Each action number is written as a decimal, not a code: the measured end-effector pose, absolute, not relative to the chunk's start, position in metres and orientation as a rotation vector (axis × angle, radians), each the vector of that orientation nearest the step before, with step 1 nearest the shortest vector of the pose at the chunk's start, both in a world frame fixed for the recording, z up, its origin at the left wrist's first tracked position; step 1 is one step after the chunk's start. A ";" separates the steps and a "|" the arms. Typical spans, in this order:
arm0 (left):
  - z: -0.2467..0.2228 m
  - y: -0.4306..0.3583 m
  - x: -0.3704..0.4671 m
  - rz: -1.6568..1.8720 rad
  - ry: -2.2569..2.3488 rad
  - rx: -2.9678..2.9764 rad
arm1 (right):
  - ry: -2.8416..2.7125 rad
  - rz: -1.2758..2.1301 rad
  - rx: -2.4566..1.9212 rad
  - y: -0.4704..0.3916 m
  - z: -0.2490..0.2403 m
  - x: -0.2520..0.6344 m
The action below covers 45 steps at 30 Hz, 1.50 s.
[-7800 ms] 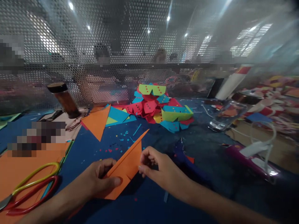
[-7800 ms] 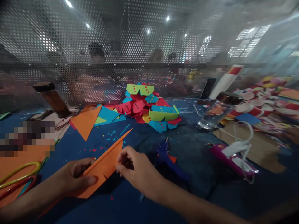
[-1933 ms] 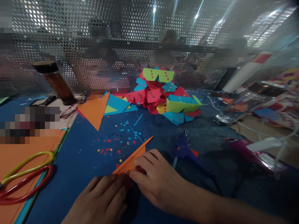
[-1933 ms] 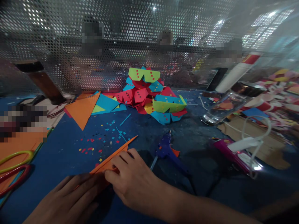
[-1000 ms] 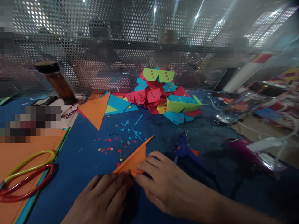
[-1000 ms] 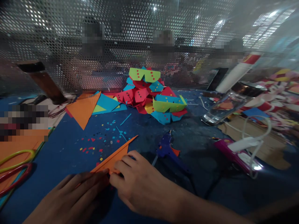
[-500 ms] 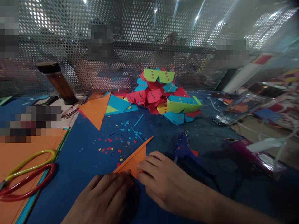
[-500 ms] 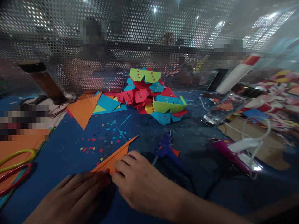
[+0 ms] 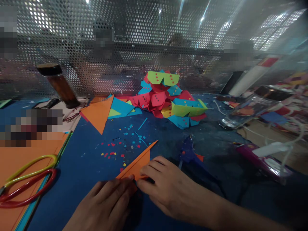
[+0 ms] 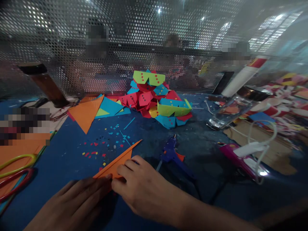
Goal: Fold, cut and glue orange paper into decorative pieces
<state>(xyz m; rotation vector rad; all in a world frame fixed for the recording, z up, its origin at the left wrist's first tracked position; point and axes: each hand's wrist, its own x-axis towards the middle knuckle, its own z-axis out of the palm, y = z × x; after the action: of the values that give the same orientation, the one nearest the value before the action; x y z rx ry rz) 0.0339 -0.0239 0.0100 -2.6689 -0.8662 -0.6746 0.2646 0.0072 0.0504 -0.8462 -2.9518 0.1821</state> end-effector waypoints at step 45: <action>0.007 -0.028 0.034 -0.719 -0.854 -2.625 | -2.945 0.217 -0.878 0.008 0.049 0.261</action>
<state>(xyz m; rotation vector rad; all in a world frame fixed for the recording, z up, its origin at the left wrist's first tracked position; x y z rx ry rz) 0.0336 -0.0285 0.0072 -2.6254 -0.8538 -0.7190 0.2613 0.0077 0.0487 -0.8784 -2.9449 0.2167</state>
